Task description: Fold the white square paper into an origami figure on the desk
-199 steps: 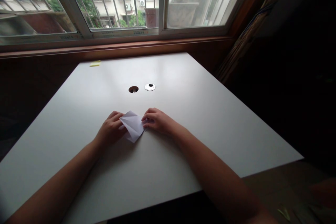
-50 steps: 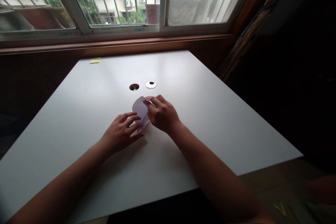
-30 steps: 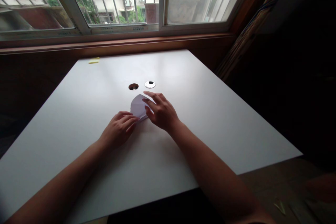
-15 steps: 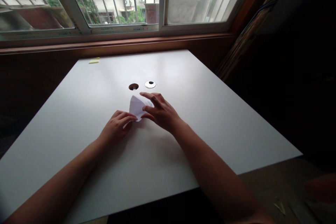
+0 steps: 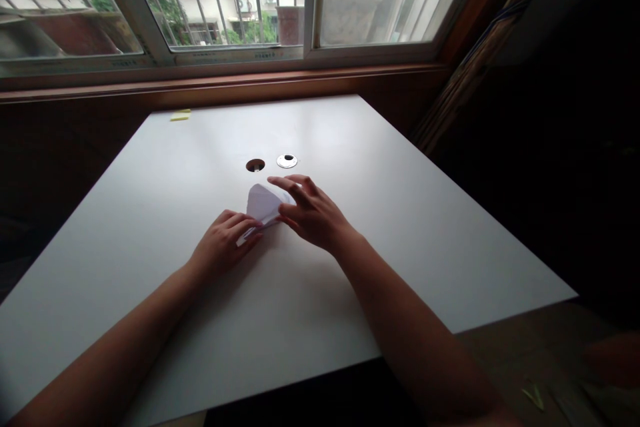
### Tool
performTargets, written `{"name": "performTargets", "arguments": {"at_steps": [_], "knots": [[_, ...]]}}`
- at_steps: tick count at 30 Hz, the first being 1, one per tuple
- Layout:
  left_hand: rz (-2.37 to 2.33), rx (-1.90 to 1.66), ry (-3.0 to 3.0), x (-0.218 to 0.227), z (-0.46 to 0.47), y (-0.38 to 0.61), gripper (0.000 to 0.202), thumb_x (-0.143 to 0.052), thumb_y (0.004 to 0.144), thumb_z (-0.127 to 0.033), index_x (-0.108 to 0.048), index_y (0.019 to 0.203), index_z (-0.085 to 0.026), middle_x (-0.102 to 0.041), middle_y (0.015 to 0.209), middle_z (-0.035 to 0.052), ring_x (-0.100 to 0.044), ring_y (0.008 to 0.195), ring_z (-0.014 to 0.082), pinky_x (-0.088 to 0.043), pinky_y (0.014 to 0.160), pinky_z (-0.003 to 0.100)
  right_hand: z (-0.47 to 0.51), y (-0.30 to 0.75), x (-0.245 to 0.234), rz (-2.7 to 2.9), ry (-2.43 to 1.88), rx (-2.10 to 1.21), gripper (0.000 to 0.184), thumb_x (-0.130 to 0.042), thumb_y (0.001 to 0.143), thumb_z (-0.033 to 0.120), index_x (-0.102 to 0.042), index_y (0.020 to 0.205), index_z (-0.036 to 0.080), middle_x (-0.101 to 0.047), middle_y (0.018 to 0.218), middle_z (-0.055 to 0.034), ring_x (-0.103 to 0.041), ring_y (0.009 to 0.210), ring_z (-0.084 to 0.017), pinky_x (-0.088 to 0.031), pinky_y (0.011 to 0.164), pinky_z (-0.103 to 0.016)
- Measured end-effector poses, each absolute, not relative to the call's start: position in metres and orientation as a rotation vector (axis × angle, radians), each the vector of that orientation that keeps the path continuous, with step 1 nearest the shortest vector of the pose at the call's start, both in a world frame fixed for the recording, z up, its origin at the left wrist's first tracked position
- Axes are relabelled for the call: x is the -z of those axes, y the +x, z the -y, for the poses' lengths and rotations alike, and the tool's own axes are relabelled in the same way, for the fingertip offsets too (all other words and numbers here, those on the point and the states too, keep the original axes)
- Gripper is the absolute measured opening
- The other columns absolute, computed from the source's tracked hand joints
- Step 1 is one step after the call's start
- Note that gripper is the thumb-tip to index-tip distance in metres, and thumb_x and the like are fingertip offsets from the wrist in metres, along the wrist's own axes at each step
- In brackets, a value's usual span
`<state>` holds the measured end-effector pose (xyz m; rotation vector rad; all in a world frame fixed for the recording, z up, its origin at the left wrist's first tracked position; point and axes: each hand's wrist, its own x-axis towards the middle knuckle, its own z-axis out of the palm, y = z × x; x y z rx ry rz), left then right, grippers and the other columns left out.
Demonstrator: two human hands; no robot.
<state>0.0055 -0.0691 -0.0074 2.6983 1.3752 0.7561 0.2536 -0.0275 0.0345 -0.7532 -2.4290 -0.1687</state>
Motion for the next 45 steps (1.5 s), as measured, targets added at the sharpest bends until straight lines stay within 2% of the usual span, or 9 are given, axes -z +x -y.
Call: {"name": "performTargets", "arguments": {"at_steps": [4,7,13,18,24,33,37,41,45], "knots": [[-1.389,-0.745,2.756,0.009,0.069,0.008,0.032,-0.059,0.093,-0.040,-0.066,0.121,-0.026,-0.066,0.103,0.0070,-0.051,0.092,0.0236,-0.049,0.084,0.040,0.030,0.252,-0.036,2.439,-0.721,0.142,0.010,-0.062,0.092,0.026,-0.064,0.083,0.021,-0.041,0.150,-0.0058,-0.039,0.132,-0.030,-0.054,0.100,-0.052],[-1.362,-0.786,2.757,0.010,0.070,0.010,0.023,-0.060,0.093,-0.039,-0.072,0.110,-0.028,-0.065,0.100,0.0065,-0.051,0.092,0.0228,-0.049,0.082,0.039,0.032,0.249,-0.036,2.453,-0.688,0.109,0.010,-0.062,0.092,0.026,-0.065,0.083,0.021,-0.041,0.150,-0.0047,-0.038,0.132,-0.029,-0.055,0.099,-0.051],[-1.263,-0.852,2.683,0.012,0.068,0.012,0.018,-0.057,0.095,-0.031,-0.074,0.096,-0.024,-0.067,0.093,0.0063,-0.052,0.087,0.0206,-0.051,0.079,0.037,0.033,0.244,-0.033,2.457,-0.690,0.082,0.009,-0.062,0.091,0.026,-0.065,0.084,0.023,-0.039,0.150,-0.0034,-0.037,0.133,-0.030,-0.056,0.097,-0.053],[-1.269,-0.783,2.651,0.010,0.068,0.013,0.016,-0.061,0.092,-0.034,-0.072,0.099,-0.024,-0.066,0.098,0.0061,-0.053,0.092,0.0217,-0.052,0.084,0.039,0.033,0.241,-0.033,2.450,-0.717,0.121,0.010,-0.059,0.093,0.024,-0.065,0.086,0.021,-0.037,0.152,-0.0053,-0.037,0.132,-0.030,-0.055,0.097,-0.052],[-1.267,-0.789,2.667,0.010,0.069,0.013,0.015,-0.067,0.088,-0.031,-0.070,0.100,-0.023,-0.066,0.098,0.0065,-0.053,0.091,0.0224,-0.052,0.082,0.039,0.035,0.239,-0.034,2.435,-0.782,0.152,0.010,-0.058,0.092,0.018,-0.066,0.087,0.022,-0.035,0.155,-0.0028,-0.037,0.132,-0.031,-0.053,0.098,-0.054],[-1.278,-0.817,2.626,0.009,0.067,0.011,0.011,-0.056,0.094,-0.025,-0.066,0.096,-0.020,-0.067,0.097,0.0060,-0.053,0.089,0.0212,-0.050,0.081,0.036,0.037,0.238,-0.036,2.424,-0.880,0.202,0.014,-0.053,0.092,0.014,-0.065,0.086,0.019,-0.033,0.156,-0.0040,-0.038,0.130,-0.032,-0.053,0.096,-0.053],[-1.291,-0.829,2.611,0.011,0.066,0.011,0.012,-0.053,0.095,-0.023,-0.062,0.103,-0.020,-0.067,0.097,0.0061,-0.055,0.088,0.0208,-0.050,0.080,0.035,0.037,0.238,-0.035,2.441,-0.937,0.223,0.014,-0.053,0.091,0.015,-0.065,0.087,0.020,-0.036,0.155,-0.0036,-0.046,0.122,-0.032,-0.055,0.087,-0.051],[-1.283,-0.829,2.619,0.013,0.065,0.011,0.022,-0.055,0.094,-0.019,-0.059,0.115,-0.020,-0.068,0.098,0.0056,-0.056,0.088,0.0203,-0.049,0.080,0.035,0.036,0.238,-0.033,2.502,-1.000,0.230,0.016,-0.050,0.092,0.016,-0.066,0.090,0.018,-0.041,0.152,-0.0065,-0.057,0.103,-0.026,-0.054,0.076,-0.045],[-1.312,-0.762,2.654,0.014,0.063,0.011,0.028,-0.054,0.096,-0.020,-0.057,0.123,-0.022,-0.067,0.104,0.0062,-0.055,0.091,0.0213,-0.049,0.084,0.037,0.035,0.239,-0.031,2.543,-1.058,0.238,0.017,-0.051,0.093,0.019,-0.067,0.095,0.018,-0.050,0.144,-0.0083,-0.061,0.094,-0.023,-0.051,0.069,-0.038]]}}
